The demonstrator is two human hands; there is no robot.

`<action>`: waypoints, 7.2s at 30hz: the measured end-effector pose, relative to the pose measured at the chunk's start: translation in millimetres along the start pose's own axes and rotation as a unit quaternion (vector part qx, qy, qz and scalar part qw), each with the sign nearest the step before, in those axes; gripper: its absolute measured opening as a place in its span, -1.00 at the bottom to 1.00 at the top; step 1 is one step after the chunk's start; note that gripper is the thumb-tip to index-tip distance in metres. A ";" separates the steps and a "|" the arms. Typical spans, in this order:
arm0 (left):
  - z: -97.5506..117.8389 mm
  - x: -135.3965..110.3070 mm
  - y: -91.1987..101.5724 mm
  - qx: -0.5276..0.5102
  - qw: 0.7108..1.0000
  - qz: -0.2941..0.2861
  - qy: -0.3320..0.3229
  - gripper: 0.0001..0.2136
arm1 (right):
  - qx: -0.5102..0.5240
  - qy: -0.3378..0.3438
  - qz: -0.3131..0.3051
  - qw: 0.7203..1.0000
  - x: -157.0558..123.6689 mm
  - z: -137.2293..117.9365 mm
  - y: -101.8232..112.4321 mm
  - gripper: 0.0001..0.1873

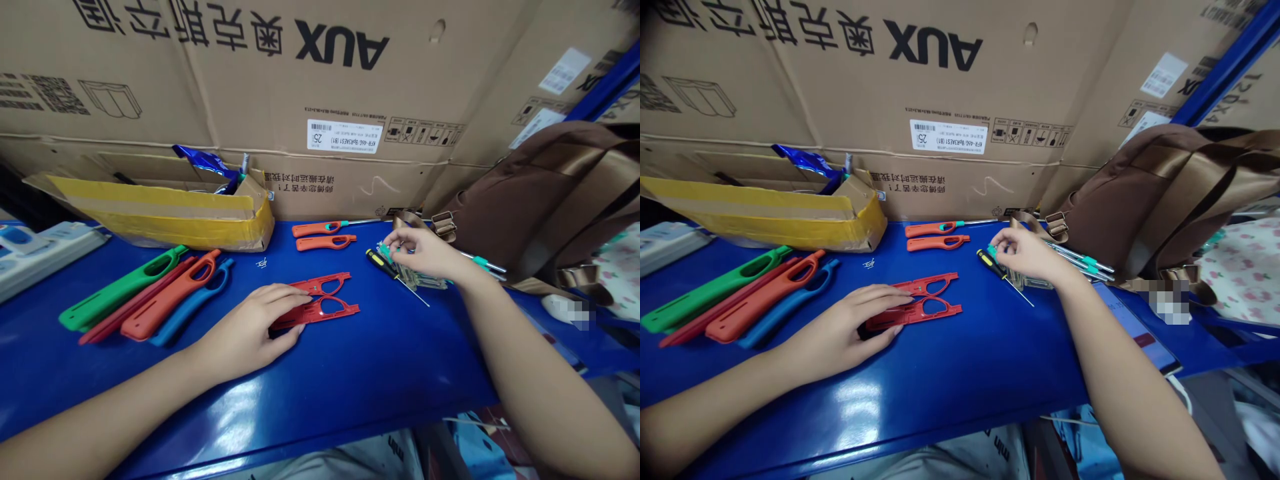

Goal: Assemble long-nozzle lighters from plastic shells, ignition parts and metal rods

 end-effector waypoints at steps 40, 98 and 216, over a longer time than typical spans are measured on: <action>-8.3 -0.5 -6.1 -0.003 1.000 0.003 -0.002 -0.69 | -0.083 0.067 -0.029 0.994 -16.3 -35.8 -45.7 -0.85; 5.0 1.5 13.2 -0.013 0.998 0.061 -0.004 -0.83 | 0.234 0.087 -0.096 0.964 -44.0 -76.4 -64.0 -0.75; 3.6 -2.5 2.0 -0.052 0.996 0.071 -0.016 -0.64 | 0.005 0.354 -0.011 0.935 -58.8 -99.3 -93.7 -0.85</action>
Point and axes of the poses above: each hand's wrist, its own x-axis towards the middle knuckle, its own y-axis out of the back of the hand, z = x × y, the point moved 6 cm from there along x, towards the middle knuckle, and after that the axes turned 7 degrees about -y, right-handed, at the moved point
